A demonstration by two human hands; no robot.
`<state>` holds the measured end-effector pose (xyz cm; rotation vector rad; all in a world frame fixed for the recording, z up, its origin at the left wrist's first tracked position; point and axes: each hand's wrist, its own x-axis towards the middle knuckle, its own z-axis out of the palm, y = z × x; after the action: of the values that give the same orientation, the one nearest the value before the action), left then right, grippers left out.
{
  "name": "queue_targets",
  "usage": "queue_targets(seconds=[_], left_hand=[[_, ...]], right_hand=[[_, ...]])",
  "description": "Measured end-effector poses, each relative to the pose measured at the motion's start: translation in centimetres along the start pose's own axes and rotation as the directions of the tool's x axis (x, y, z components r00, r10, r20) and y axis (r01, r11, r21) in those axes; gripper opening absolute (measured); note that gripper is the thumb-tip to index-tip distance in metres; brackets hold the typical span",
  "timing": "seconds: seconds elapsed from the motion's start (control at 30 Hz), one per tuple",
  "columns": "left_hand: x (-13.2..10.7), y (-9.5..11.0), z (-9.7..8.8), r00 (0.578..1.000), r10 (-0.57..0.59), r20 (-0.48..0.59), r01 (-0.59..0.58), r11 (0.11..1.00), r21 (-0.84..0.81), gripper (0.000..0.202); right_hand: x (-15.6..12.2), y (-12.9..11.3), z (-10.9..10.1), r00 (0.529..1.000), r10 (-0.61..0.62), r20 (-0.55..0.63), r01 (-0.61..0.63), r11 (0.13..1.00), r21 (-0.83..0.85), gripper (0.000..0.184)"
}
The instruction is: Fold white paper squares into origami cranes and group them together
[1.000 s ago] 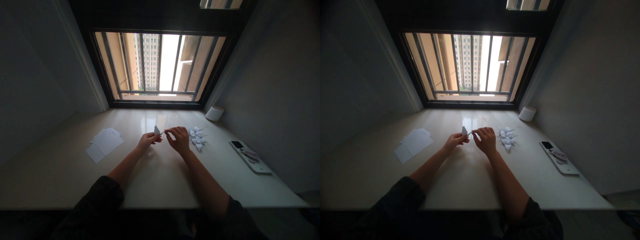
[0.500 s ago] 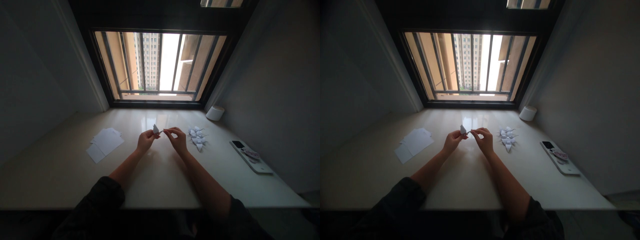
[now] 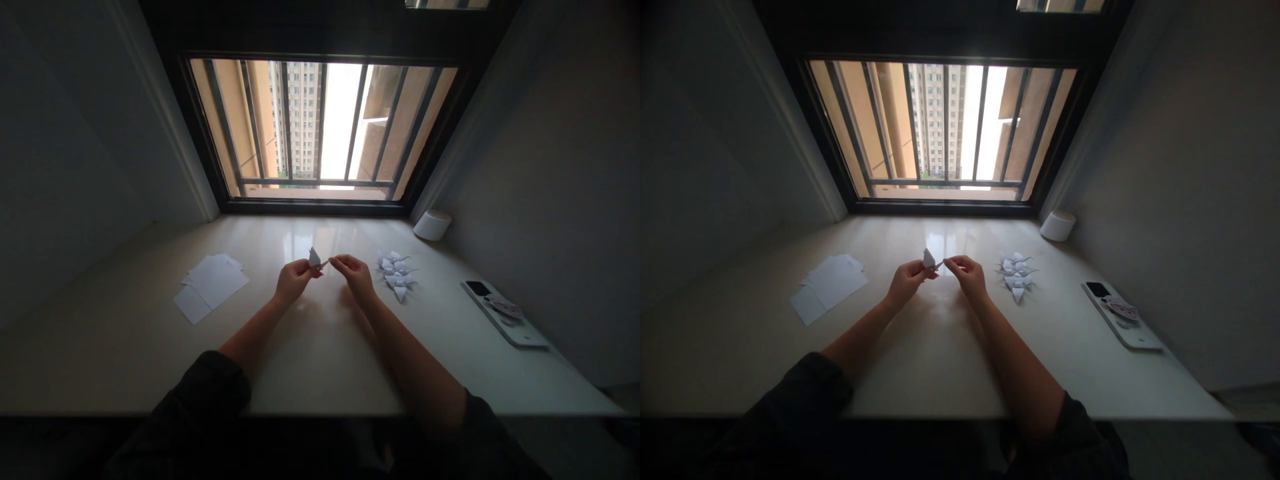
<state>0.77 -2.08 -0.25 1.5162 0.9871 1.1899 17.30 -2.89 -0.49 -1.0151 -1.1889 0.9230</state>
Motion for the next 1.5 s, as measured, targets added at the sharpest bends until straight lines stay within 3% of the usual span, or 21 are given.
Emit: queue_targets(seconds=[0.4,0.63,0.9,1.17,1.5], left_hand=[[0.0,0.1,0.0,1.000,-0.027,0.013,0.027,1.000,0.012,0.030],[0.0,-0.4,-0.1,0.999,-0.025,-0.023,0.027,0.996,0.080,0.030],[-0.1,-0.2,0.0,1.000,-0.023,-0.007,0.024,0.992,0.121,0.028],[-0.2,-0.3,-0.1,0.999,-0.027,0.029,0.024,0.993,0.117,0.027],[-0.6,0.0,0.0,0.999,-0.033,0.001,0.031,0.955,0.294,0.022]], right_hand=[[0.2,0.4,-0.1,0.998,-0.066,-0.007,0.065,0.990,-0.122,0.027],[0.6,0.1,-1.0,1.000,0.022,0.003,-0.021,0.996,-0.091,0.028],[0.9,0.4,-1.5,0.996,-0.047,0.070,0.062,0.973,-0.223,0.027],[1.1,0.9,-1.5,0.984,-0.123,0.125,0.164,0.898,-0.408,0.024],[0.7,0.7,-1.4,0.963,-0.217,0.160,0.270,0.766,-0.584,0.014]])
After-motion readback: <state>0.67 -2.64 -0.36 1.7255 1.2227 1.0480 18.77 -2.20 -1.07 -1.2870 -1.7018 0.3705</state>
